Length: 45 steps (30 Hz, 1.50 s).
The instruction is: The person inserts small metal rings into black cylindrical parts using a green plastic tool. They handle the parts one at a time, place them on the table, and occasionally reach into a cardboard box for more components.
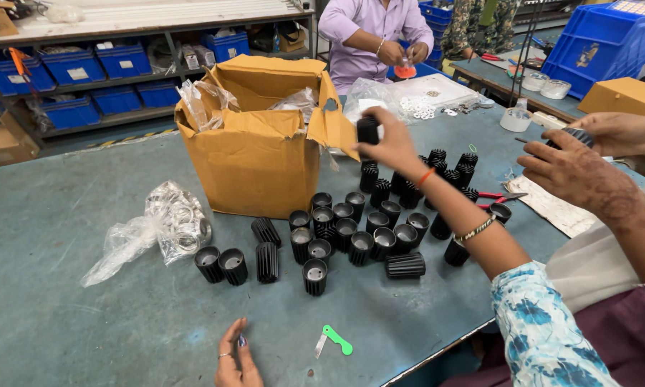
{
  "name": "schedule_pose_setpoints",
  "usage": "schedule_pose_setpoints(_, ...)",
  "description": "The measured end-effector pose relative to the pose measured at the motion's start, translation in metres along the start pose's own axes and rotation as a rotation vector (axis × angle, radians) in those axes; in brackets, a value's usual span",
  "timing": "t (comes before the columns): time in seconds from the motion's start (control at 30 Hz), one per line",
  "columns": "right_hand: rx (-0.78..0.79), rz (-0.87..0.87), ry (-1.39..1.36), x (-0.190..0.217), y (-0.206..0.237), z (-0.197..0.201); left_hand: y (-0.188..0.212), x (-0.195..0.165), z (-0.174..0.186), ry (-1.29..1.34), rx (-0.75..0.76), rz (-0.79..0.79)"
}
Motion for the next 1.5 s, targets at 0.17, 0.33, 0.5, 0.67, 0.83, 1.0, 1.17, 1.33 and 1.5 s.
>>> schedule_pose_setpoints(0.17, -0.049, -0.218, 0.236, -0.144, -0.001, -0.010, -0.008, -0.012, -0.024, -0.157, 0.020, -0.231)
schedule_pose_setpoints(0.33, -0.026, -0.304, 0.292, -0.222, 0.011, -0.035, -0.015, -0.015, -0.051, -0.226, 0.059, -0.220)
schedule_pose_setpoints(0.5, 0.127, -0.426, 0.377, -0.258, 0.031, -0.069, -0.021, -0.024, -0.061, -0.221, 0.028, -0.192)
schedule_pose_setpoints(0.67, 0.448, -0.237, 0.492, -0.262, 0.032, -0.106, -0.025, -0.026, -0.067, -0.096, 0.051, -0.013)
schedule_pose_setpoints(0.83, 0.360, 0.007, 0.484, -0.210, 0.001, -0.094, -0.021, -0.021, -0.058, -0.184, 0.049, 0.198)
schedule_pose_setpoints(1.0, 0.394, 0.143, 0.332, -0.089, -0.009, -0.066, -0.007, -0.094, -0.043, -0.207, 0.082, -0.617)
schedule_pose_setpoints(1.17, 0.432, 0.232, 0.179, 0.038, 0.013, -0.026, -0.003, -0.080, -0.034, -0.146, 0.213, -0.215)
schedule_pose_setpoints(1.33, 0.217, 0.228, 0.160, 0.105, 0.042, 0.036, 0.008, -0.091, -0.014, -0.251, 0.235, -0.363)
schedule_pose_setpoints(1.5, 0.055, 0.033, 0.380, 0.090, 0.088, 0.082, 0.017, -0.105, 0.004, -0.244, 0.172, -0.600)
Point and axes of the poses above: each hand's wrist, its own y-axis away from the middle knuckle, its own z-axis out of the back of the hand, x = y × z, the point moved 8 cm from there along -y, towards the middle knuckle, and after that the axes turned 9 degrees about -x, right-handed, at the moved point
